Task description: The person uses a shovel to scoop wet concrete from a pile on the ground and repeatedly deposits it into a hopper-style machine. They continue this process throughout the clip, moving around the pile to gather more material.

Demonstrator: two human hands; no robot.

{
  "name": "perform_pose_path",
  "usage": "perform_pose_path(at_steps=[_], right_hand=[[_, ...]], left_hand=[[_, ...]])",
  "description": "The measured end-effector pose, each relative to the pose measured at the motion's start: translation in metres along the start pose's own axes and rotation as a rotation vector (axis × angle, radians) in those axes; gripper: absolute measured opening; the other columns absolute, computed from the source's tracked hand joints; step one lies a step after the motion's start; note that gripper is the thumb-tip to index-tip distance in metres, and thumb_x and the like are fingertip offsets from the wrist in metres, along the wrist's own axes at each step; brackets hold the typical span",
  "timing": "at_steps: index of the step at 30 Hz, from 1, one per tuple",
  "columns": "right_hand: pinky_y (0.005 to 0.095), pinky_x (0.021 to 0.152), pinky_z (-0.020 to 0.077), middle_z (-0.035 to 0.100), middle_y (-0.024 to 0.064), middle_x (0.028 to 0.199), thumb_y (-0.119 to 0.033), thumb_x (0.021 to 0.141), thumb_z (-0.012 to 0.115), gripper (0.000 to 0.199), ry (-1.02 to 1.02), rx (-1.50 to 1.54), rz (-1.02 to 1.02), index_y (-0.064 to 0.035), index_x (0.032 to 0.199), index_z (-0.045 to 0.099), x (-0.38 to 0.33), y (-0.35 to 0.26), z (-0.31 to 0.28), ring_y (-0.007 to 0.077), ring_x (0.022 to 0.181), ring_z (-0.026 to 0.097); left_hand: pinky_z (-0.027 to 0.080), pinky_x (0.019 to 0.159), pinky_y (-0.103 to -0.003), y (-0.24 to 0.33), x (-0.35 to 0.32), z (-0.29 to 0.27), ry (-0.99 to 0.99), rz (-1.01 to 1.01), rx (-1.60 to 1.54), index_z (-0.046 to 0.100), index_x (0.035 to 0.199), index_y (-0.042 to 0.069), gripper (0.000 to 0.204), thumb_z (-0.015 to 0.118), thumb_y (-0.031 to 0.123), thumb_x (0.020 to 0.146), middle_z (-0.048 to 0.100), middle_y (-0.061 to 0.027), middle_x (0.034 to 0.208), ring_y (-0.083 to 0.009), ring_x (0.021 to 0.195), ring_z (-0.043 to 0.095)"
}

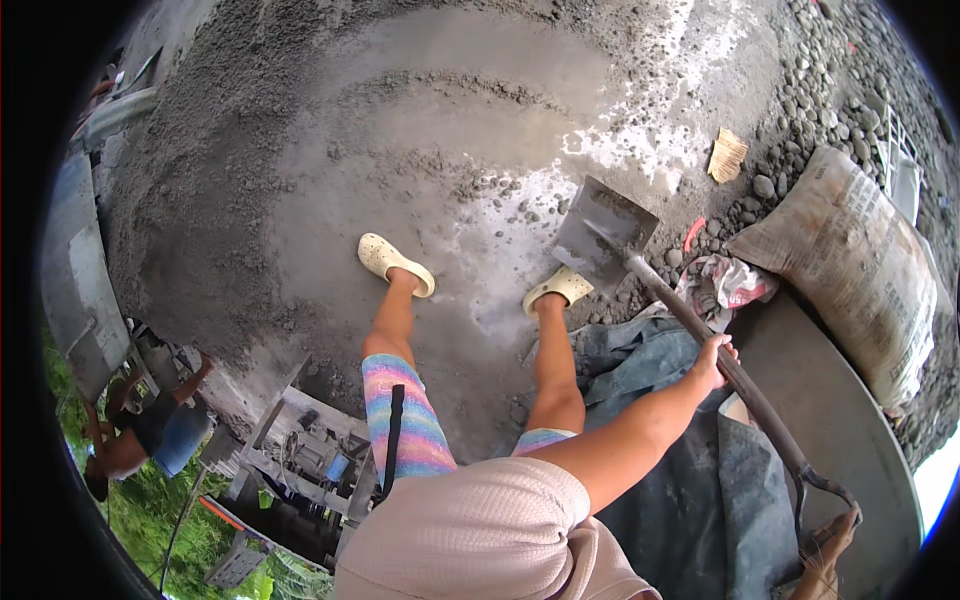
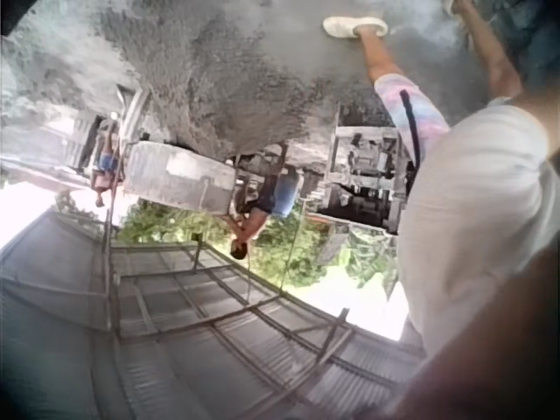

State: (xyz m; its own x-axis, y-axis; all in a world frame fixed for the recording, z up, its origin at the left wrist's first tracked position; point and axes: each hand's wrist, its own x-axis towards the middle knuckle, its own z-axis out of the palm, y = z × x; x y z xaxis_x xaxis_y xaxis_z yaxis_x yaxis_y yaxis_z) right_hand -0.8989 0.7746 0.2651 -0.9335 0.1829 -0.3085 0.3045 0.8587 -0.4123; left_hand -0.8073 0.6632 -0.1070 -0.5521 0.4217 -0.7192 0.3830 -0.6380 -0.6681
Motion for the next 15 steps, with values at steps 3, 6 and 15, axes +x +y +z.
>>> perform_pose_path(at_steps=[3,6,15], right_hand=[[0.0173,0.035,0.0277,0.038,-0.0003,0.048,-0.037,0.078,0.047,0.03,0.064,0.007,0.074,-0.0071,0.072,0.046,0.023,0.036,0.044,0.007,0.037,0.036],[0.0189,0.031,0.0285,0.038,0.0017,0.042,-0.036,0.077,0.048,0.031,0.005,0.208,0.007,-0.0085,0.065,0.043,0.002,0.031,0.127,0.0087,0.032,0.035],[0.0195,0.038,0.034,0.046,0.0021,0.06,-0.014,0.076,0.052,0.025,-0.644,0.588,0.051,0.0004,0.095,0.044,-0.28,-0.073,0.395,0.0084,0.042,0.041]], left_hand=[[0.04,0.059,-0.036,0.06,0.004,-0.003,-0.019,0.06,0.018,0.045,0.065,0.012,0.015,0.059,0.015,0.061,0.047,-0.0006,0.06,-0.0164,0.055,0.048],[0.04,0.057,-0.034,0.138,-0.02,-0.011,-0.063,0.185,0.065,0.045,0.061,0.011,0.015,0.059,0.016,0.061,0.046,-0.0009,0.057,-0.0167,0.053,0.048],[0.038,0.043,-0.032,0.52,-0.304,-0.017,0.173,0.879,0.421,0.04,0.054,0.01,0.019,0.055,0.018,0.063,0.043,-0.0054,0.047,-0.02,0.042,0.043]])
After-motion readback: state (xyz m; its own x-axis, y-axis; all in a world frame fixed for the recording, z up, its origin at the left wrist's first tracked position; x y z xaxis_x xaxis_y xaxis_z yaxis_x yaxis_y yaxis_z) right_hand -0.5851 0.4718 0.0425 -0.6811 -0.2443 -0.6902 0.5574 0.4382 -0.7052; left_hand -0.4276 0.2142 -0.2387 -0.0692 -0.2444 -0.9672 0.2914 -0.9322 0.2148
